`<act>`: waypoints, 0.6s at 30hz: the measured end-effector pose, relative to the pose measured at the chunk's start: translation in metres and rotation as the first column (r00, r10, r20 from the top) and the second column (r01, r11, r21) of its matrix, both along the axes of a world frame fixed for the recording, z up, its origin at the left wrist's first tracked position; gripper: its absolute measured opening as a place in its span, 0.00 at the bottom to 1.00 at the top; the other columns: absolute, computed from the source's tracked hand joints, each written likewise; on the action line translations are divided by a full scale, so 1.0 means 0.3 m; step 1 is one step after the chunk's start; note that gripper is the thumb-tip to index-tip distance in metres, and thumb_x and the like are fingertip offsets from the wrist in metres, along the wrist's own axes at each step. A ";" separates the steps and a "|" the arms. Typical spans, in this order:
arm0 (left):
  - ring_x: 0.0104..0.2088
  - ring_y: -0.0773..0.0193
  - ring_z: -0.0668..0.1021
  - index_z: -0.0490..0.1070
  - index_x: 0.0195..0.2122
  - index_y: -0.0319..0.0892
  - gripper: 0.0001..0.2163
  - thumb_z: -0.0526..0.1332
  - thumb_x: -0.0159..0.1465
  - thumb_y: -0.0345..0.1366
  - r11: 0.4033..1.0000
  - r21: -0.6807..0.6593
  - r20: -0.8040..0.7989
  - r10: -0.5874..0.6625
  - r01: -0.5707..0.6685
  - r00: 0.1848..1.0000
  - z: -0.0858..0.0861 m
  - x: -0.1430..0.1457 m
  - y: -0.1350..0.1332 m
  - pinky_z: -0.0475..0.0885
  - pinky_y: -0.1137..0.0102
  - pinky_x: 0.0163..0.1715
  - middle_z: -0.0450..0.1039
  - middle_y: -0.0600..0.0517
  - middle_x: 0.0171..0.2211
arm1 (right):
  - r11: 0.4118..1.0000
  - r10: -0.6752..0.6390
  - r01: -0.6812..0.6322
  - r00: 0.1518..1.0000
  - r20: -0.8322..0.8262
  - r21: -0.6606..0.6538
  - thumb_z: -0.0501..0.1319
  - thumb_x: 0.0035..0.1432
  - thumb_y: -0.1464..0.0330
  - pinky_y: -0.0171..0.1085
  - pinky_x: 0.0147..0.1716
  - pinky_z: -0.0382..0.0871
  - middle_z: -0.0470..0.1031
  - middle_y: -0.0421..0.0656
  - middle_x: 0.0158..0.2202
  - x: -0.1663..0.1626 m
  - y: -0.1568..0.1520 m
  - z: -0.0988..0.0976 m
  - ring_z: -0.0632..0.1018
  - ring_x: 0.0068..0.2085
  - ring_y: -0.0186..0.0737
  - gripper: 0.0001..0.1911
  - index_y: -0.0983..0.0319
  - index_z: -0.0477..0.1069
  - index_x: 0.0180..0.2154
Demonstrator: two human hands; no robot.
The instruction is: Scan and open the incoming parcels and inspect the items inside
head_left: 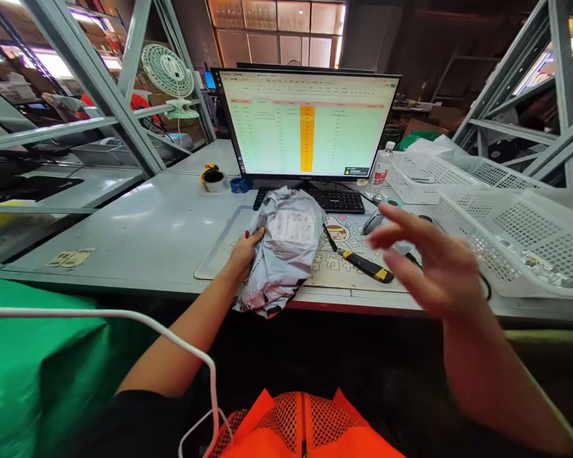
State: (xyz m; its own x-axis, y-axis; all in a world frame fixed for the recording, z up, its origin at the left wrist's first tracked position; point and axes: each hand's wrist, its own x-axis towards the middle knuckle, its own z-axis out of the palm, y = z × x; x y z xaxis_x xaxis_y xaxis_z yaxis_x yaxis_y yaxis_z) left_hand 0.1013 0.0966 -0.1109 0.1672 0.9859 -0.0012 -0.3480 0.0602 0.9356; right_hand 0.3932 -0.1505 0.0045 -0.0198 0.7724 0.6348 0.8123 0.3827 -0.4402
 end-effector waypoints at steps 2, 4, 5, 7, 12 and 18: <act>0.45 0.44 0.86 0.80 0.44 0.36 0.25 0.78 0.49 0.47 0.993 -0.065 -0.085 -0.104 0.098 0.991 -0.040 -0.003 -0.010 0.80 0.52 0.53 0.84 0.41 0.36 | 0.955 -0.280 0.285 0.958 0.064 -0.080 0.60 0.67 0.59 0.50 0.54 0.77 0.83 0.49 0.49 0.132 0.171 -0.076 0.83 0.47 0.51 0.30 0.59 0.69 0.68; 0.43 0.44 0.85 0.80 0.41 0.35 0.28 0.78 0.46 0.51 0.985 -0.087 -0.170 -0.162 0.149 0.972 -0.071 -0.008 -0.017 0.80 0.53 0.50 0.84 0.41 0.35 | 0.778 -0.508 0.560 0.827 0.239 -0.284 0.60 0.67 0.60 0.53 0.59 0.72 0.78 0.60 0.58 0.248 0.297 -0.179 0.79 0.57 0.59 0.32 0.69 0.68 0.67; 0.42 0.44 0.84 0.80 0.40 0.35 0.29 0.78 0.45 0.53 0.985 -0.078 -0.203 -0.166 0.153 0.965 -0.083 -0.012 -0.019 0.79 0.54 0.49 0.84 0.41 0.35 | 0.681 -0.545 0.637 0.770 0.331 -0.362 0.59 0.67 0.60 0.53 0.60 0.70 0.76 0.64 0.60 0.290 0.337 -0.232 0.77 0.60 0.62 0.33 0.72 0.66 0.67; 0.41 0.46 0.83 0.79 0.39 0.35 0.30 0.75 0.45 0.57 0.989 -0.023 -0.266 -0.149 0.148 0.952 -0.100 -0.019 -0.018 0.78 0.57 0.46 0.83 0.42 0.34 | 0.534 -0.544 0.717 0.697 0.468 -0.448 0.59 0.68 0.59 0.53 0.60 0.68 0.73 0.67 0.61 0.334 0.376 -0.320 0.75 0.62 0.65 0.34 0.75 0.64 0.67; 0.38 0.49 0.80 0.75 0.31 0.39 0.26 0.70 0.50 0.61 0.980 0.111 -0.402 -0.105 0.162 0.910 -0.114 -0.028 -0.010 0.74 0.61 0.40 0.78 0.46 0.28 | 0.418 -0.549 0.747 0.661 0.511 -0.517 0.61 0.66 0.66 0.53 0.61 0.67 0.75 0.65 0.59 0.303 0.423 -0.373 0.76 0.62 0.63 0.31 0.73 0.63 0.66; 0.40 0.48 0.78 0.75 0.32 0.38 0.29 0.69 0.49 0.64 0.970 0.179 -0.420 -0.075 0.163 0.904 -0.111 -0.033 -0.013 0.71 0.60 0.43 0.78 0.45 0.30 | 0.412 -0.596 0.671 0.710 0.374 -0.616 0.64 0.62 0.70 0.46 0.50 0.75 0.79 0.60 0.48 0.268 0.515 -0.262 0.81 0.52 0.56 0.20 0.70 0.73 0.54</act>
State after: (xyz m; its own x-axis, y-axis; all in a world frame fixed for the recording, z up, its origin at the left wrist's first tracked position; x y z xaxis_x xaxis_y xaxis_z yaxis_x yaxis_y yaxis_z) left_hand 0.0913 0.0928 -0.1443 0.3118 0.9443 0.1056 0.0638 -0.1317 0.9892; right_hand 0.4735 0.0040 -0.0741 0.6396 0.7674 -0.0439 0.7396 -0.6300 -0.2368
